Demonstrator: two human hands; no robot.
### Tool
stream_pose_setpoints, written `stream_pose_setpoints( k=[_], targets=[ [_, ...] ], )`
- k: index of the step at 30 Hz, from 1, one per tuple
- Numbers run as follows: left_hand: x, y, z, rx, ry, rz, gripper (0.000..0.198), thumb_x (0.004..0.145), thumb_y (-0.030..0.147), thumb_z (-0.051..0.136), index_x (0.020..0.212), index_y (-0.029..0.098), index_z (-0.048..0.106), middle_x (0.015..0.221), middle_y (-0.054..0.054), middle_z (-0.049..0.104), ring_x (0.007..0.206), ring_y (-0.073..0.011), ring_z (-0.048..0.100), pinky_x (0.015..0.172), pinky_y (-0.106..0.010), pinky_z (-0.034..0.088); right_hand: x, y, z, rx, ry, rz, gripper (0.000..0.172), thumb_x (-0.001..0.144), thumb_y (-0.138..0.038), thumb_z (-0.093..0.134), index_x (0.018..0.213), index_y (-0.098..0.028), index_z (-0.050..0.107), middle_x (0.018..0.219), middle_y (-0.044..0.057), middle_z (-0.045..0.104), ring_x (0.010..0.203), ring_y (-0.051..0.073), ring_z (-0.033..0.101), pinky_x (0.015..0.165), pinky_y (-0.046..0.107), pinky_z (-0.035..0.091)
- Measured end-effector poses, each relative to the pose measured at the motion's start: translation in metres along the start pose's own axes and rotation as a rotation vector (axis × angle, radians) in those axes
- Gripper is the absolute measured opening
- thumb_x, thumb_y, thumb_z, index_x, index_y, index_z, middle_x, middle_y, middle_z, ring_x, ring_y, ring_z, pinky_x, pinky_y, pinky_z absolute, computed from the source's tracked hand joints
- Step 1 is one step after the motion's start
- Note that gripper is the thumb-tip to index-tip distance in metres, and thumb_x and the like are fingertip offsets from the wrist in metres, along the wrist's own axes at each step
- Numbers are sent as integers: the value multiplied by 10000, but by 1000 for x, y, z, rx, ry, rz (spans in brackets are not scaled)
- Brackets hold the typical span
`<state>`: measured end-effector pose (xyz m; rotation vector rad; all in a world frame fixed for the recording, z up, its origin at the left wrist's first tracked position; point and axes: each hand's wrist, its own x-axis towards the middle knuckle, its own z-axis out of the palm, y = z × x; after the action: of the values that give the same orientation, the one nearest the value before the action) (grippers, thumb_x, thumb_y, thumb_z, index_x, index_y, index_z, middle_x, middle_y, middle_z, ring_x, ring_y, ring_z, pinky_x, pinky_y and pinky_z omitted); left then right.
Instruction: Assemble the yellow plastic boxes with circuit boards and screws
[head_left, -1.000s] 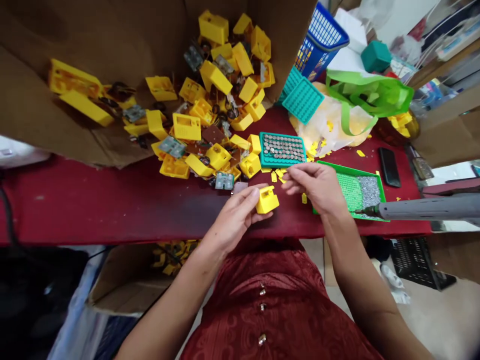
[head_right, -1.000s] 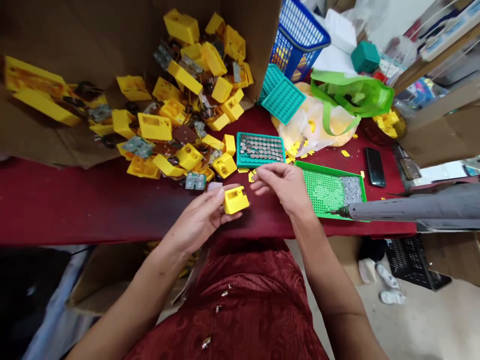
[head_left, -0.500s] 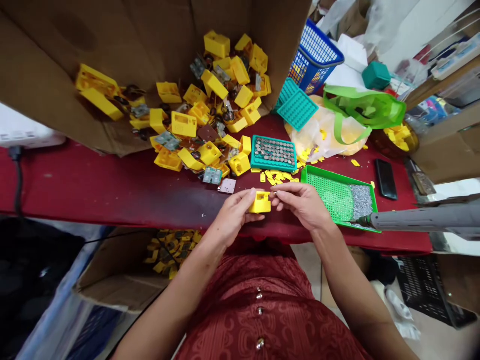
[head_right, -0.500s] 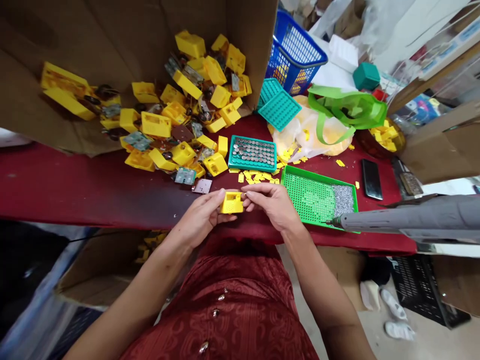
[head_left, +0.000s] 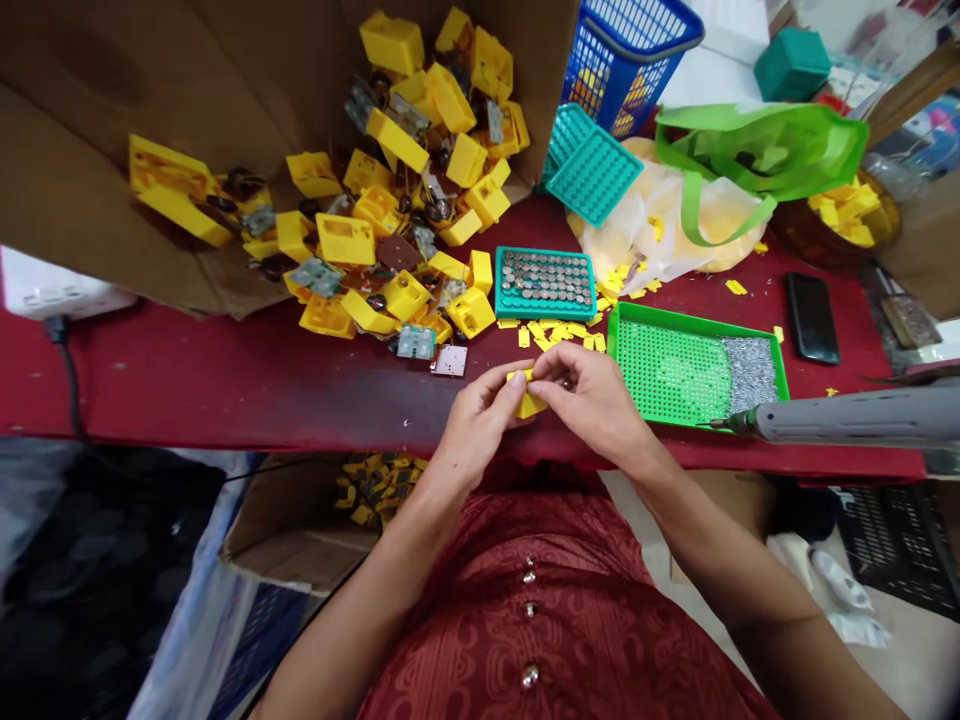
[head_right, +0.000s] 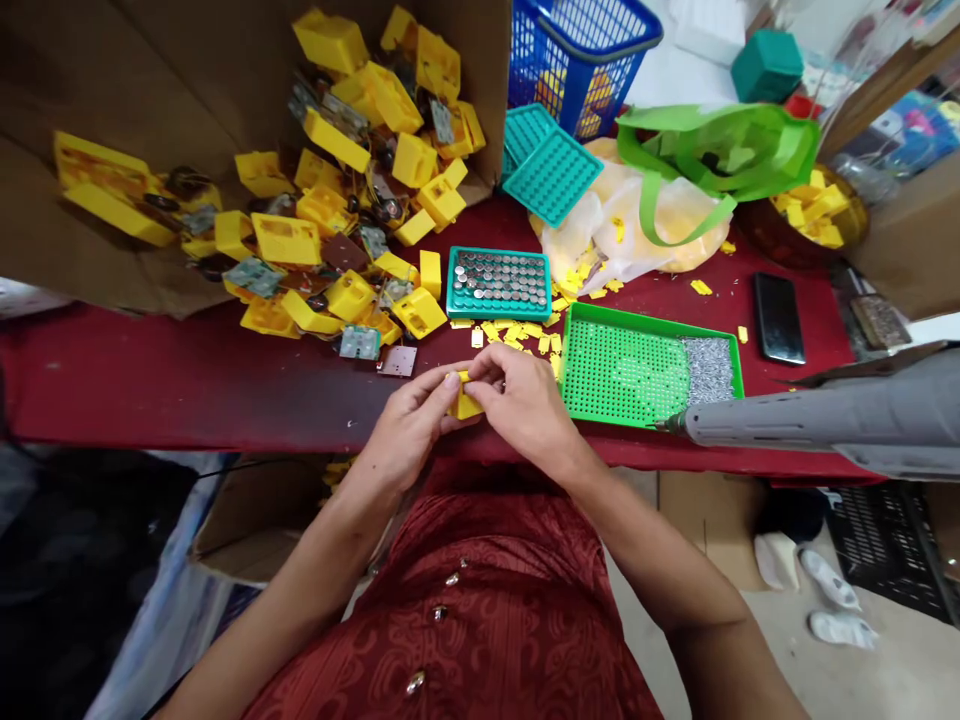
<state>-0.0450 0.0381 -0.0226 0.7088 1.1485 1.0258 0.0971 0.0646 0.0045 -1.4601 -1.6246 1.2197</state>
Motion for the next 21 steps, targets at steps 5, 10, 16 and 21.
stream_pose_setpoints(
  k=[5, 10, 16, 21],
  targets=[
    [1, 4, -3, -93, 7, -47, 437, 760, 477, 793, 1063, 163, 762, 1051, -109, 749, 915, -223, 688, 691, -296, 585, 3, -1, -7, 54, 92, 12, 68, 761, -199, 682, 785, -193, 619, 766, -20, 639, 698, 100, 545, 681, 277, 449],
    [5, 8, -8, -191, -15, -81, 372, 757, 453, 802, 992, 167, 768, 977, -86, 741, 820, -173, 679, 640, -263, 598, 2, 11, -20, 424, 26, 204, 204, 709, -167, 677, 912, -186, 673, 921, 13, 693, 787, 111, 657, 801, 311, 570],
    [8, 12, -15, -188, 23, -50, 369, 770, 442, 796, 998, 154, 753, 1015, -101, 741, 853, -187, 695, 640, -265, 608, 6, 22, -5, 118, 70, 98, 58, 841, -174, 623, 848, -168, 681, 860, 39, 670, 765, 144, 671, 753, 347, 580],
    [7, 15, -23, -204, 72, -28, 384, 750, 448, 811, 986, 150, 756, 988, -84, 732, 823, -177, 688, 624, -261, 605, 2, 30, 6, -559, 70, -292, 142, 917, -178, 614, 871, -178, 749, 934, 92, 683, 927, 220, 586, 883, 419, 490]
  ],
)
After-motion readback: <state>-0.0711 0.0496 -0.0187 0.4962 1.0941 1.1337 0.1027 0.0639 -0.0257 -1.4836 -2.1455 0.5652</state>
